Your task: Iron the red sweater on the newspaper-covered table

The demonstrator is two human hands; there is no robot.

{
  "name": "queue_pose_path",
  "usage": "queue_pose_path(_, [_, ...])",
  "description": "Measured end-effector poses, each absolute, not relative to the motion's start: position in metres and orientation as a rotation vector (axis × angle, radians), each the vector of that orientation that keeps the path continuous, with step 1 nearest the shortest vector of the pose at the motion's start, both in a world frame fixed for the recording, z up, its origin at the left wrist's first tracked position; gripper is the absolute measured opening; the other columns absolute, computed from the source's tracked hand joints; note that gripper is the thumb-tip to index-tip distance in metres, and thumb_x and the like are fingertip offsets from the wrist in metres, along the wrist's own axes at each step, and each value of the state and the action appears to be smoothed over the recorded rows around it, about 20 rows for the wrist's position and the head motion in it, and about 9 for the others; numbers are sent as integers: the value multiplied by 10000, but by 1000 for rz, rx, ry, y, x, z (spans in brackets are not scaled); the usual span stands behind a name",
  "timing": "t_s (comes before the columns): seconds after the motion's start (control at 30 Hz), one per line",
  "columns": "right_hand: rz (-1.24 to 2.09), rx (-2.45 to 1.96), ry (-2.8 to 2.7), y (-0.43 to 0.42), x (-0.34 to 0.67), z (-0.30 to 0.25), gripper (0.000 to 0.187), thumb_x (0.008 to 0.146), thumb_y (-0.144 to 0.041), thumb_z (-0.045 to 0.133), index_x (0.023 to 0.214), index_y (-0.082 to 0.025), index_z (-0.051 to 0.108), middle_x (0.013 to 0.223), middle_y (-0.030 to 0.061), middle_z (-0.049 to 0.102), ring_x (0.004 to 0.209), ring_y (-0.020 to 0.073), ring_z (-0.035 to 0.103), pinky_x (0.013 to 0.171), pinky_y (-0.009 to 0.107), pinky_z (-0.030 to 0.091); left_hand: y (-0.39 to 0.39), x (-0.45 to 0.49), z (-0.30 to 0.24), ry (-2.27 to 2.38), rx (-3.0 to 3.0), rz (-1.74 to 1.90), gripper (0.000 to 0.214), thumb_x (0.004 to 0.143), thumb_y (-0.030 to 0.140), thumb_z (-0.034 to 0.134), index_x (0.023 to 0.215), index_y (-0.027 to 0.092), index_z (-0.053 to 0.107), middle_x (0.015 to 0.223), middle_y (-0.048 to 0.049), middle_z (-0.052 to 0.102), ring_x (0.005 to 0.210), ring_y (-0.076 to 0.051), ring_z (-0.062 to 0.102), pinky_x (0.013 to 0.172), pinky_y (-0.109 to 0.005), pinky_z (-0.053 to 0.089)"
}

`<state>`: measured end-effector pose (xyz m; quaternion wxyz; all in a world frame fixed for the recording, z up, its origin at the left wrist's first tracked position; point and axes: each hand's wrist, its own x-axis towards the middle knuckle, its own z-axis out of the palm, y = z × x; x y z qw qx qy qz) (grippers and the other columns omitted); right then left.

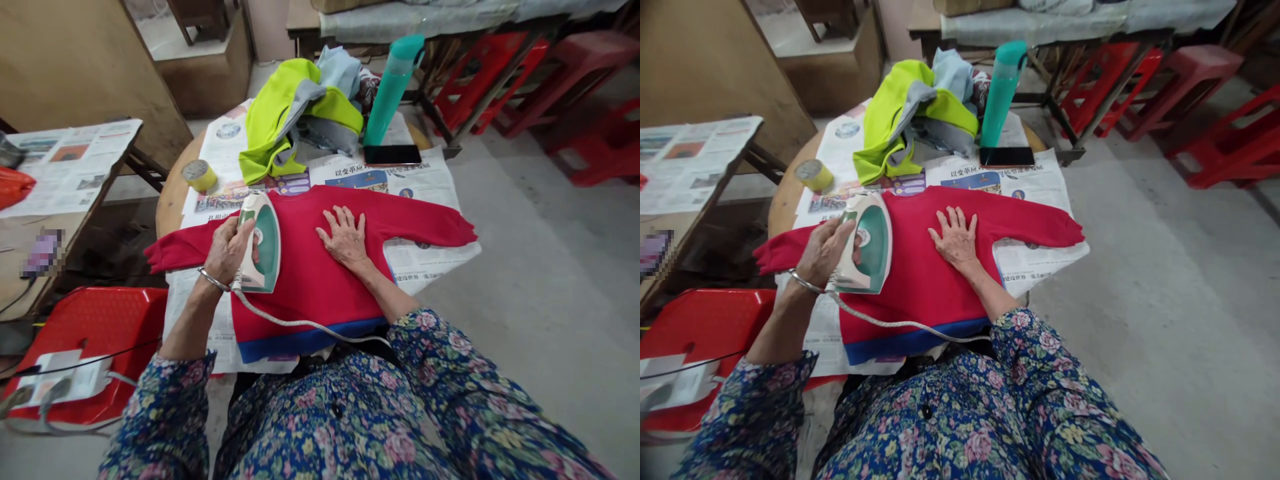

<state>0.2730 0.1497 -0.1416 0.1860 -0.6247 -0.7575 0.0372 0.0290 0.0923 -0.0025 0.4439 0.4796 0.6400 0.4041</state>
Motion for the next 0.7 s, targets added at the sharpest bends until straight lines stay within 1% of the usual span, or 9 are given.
queue_pose_path(0.17, [153, -1796, -2125, 151, 273, -142, 643, 1116, -508, 471, 1637, -146, 570, 1736, 220, 510, 1631, 417, 410, 1327, 755, 232, 110, 39, -3, 1433, 1420, 865, 363, 949, 452, 715, 685, 255, 563, 506, 13, 561, 381, -119, 492, 396, -224, 380])
queue_pose_path(0.27, [172, -1783, -2124, 151, 274, -143, 658, 1110, -524, 467, 1632, -134, 562, 1737, 226, 508, 1632, 411, 411, 1330, 747, 234, 131, 44, -1, 1313, 1561, 734, 357, 946, 443, 702, 667, 262, 572, 492, 13, 549, 387, -132, 492, 409, -236, 384])
queue_pose_path(0.4, [164, -1772, -2124, 151, 276, -144, 651, 1109, -515, 462, 1621, -126, 565, 1736, 231, 506, 1633, 402, 411, 1334, 731, 234, 155, 57, 3, 1275, 1477, 674, 364, 933, 341, 755, 634, 253, 565, 559, 2, 574, 397, -124, 496, 404, -239, 374])
queue_pose_path(0.47, [161, -1774, -2123, 151, 276, -143, 645, 1107, -510, 467, 1616, -127, 573, 1737, 228, 506, 1631, 399, 411, 1335, 729, 234, 161, 63, 3, 1314, 1383, 706, 383, 927, 296, 789, 624, 247, 561, 583, 1, 576, 400, -115, 497, 398, -235, 360])
queue_pose_path(0.53, [164, -1781, -2125, 151, 275, -142, 645, 1105, -502, 476, 1617, -124, 575, 1736, 226, 509, 1626, 398, 415, 1333, 733, 233, 162, 66, 1, 1364, 1298, 792, 383, 931, 296, 803, 636, 247, 564, 595, 2, 575, 404, -117, 501, 399, -242, 372])
queue_pose_path(0.6, [170, -1796, -2127, 151, 274, -141, 649, 1101, -482, 489, 1626, -110, 568, 1738, 228, 505, 1627, 398, 413, 1337, 730, 229, 161, 64, -4, 1427, 1210, 921, 369, 935, 334, 805, 666, 252, 566, 603, 6, 573, 402, -122, 496, 400, -261, 404])
queue_pose_path(0.7, [169, -1805, -2127, 151, 272, -140, 654, 1094, -457, 514, 1633, -91, 560, 1740, 234, 498, 1636, 405, 403, 1343, 729, 223, 154, 55, -11, 1532, 1087, 1078, 388, 921, 438, 812, 716, 265, 532, 590, 16, 565, 401, -135, 499, 389, -282, 431])
